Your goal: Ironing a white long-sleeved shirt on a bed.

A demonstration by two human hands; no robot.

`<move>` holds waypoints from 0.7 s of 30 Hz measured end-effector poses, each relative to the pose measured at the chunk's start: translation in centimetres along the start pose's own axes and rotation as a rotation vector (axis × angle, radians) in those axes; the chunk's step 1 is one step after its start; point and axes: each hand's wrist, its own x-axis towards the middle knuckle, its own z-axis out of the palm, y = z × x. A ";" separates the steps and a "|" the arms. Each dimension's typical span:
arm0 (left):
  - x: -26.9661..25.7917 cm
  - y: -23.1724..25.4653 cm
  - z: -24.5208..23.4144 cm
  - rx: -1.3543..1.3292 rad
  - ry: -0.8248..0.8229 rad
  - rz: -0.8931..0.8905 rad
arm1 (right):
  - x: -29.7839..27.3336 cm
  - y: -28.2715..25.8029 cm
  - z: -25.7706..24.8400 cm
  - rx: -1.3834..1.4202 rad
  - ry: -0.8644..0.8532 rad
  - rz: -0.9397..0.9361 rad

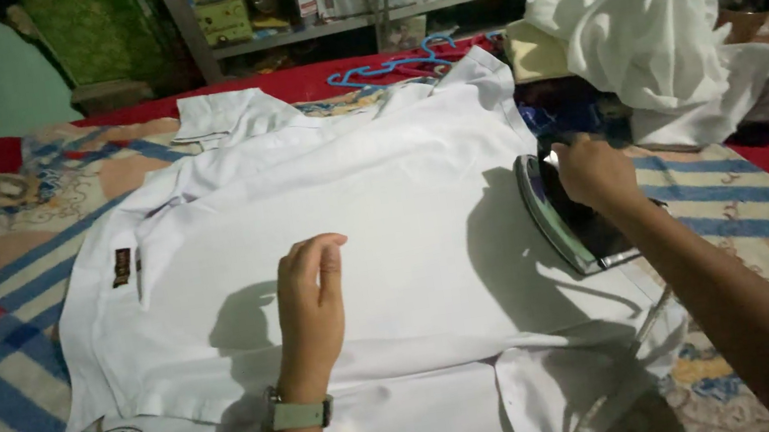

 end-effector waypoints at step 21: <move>-0.4 2.3 -0.2 0.129 -0.044 0.109 | 11.5 -3.5 4.5 -0.021 0.013 0.058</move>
